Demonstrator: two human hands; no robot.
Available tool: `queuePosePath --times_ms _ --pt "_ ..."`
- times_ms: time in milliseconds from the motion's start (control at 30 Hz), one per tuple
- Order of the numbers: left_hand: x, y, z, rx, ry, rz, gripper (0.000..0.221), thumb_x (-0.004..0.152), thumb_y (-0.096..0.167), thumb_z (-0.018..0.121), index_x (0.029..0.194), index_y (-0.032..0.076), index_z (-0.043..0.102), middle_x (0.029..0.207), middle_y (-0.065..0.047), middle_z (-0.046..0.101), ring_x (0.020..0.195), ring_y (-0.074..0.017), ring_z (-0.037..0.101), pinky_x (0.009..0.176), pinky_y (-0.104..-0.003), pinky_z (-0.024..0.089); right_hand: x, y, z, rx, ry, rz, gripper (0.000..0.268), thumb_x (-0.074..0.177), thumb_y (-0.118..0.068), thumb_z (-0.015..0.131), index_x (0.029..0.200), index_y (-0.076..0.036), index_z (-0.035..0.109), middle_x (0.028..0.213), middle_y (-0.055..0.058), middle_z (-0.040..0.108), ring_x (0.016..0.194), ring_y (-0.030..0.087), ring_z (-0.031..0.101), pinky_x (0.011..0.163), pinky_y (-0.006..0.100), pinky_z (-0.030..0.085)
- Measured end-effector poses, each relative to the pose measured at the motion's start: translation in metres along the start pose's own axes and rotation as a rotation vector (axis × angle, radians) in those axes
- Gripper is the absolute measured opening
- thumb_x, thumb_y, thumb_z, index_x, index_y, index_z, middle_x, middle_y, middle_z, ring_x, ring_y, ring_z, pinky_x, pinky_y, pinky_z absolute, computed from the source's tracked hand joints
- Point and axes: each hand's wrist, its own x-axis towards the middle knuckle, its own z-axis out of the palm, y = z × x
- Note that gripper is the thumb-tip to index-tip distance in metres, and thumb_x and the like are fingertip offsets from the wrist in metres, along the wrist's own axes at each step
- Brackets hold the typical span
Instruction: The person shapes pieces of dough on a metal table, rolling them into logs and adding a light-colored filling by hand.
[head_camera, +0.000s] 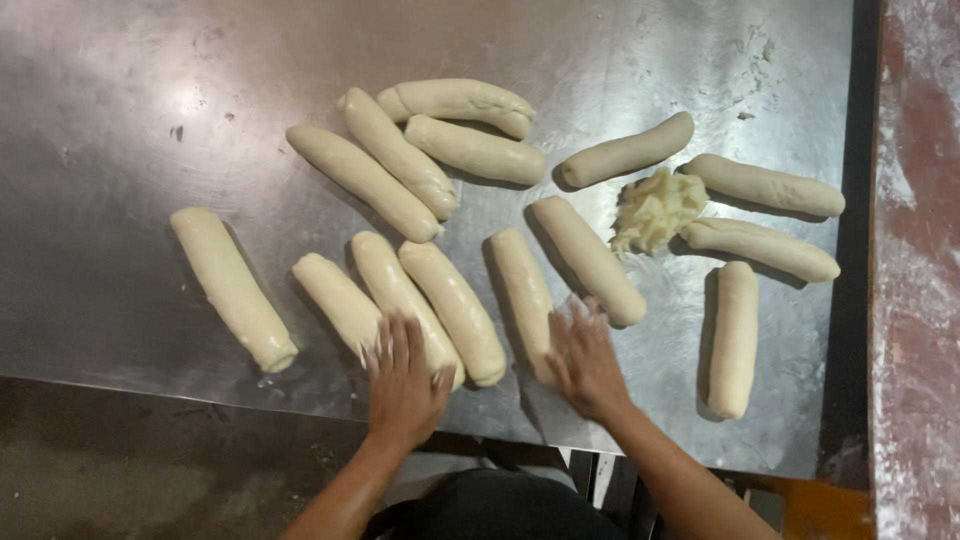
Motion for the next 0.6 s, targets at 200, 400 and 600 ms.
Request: queuePosePath --times_ms 200,400,600 --pt "0.035 0.0 -0.007 0.142 0.133 -0.266 0.08 0.093 0.053 0.053 0.155 0.003 0.039 0.164 -0.031 0.015 0.153 -0.0543 0.006 0.118 -0.067 0.009 0.057 0.085 -0.01 0.116 0.147 0.1 0.072 0.097 -0.031 0.064 0.155 0.002 0.037 0.156 0.029 0.038 0.145 0.048 0.037 0.12 0.053 0.03" --pt "0.02 0.147 0.101 -0.065 0.001 0.125 0.094 0.101 0.055 0.048 0.16 -0.012 0.018 0.169 -0.035 0.008 0.156 -0.052 0.005 0.122 -0.068 0.008 0.047 0.081 -0.001 0.039 0.143 0.036 0.064 0.097 -0.025 0.056 0.155 -0.003 0.039 0.161 0.025 0.038 0.147 0.045 0.035 0.119 0.052 0.027" --pt "0.108 0.149 0.081 0.184 -0.216 0.069 0.089 0.089 0.056 0.059 0.16 0.013 0.027 0.167 -0.02 0.016 0.155 -0.047 0.007 0.121 -0.068 0.005 -0.024 0.136 -0.014 0.324 0.063 0.109 0.057 0.105 -0.022 0.053 0.154 0.003 0.04 0.157 0.024 0.04 0.149 0.043 0.032 0.122 0.052 0.023"
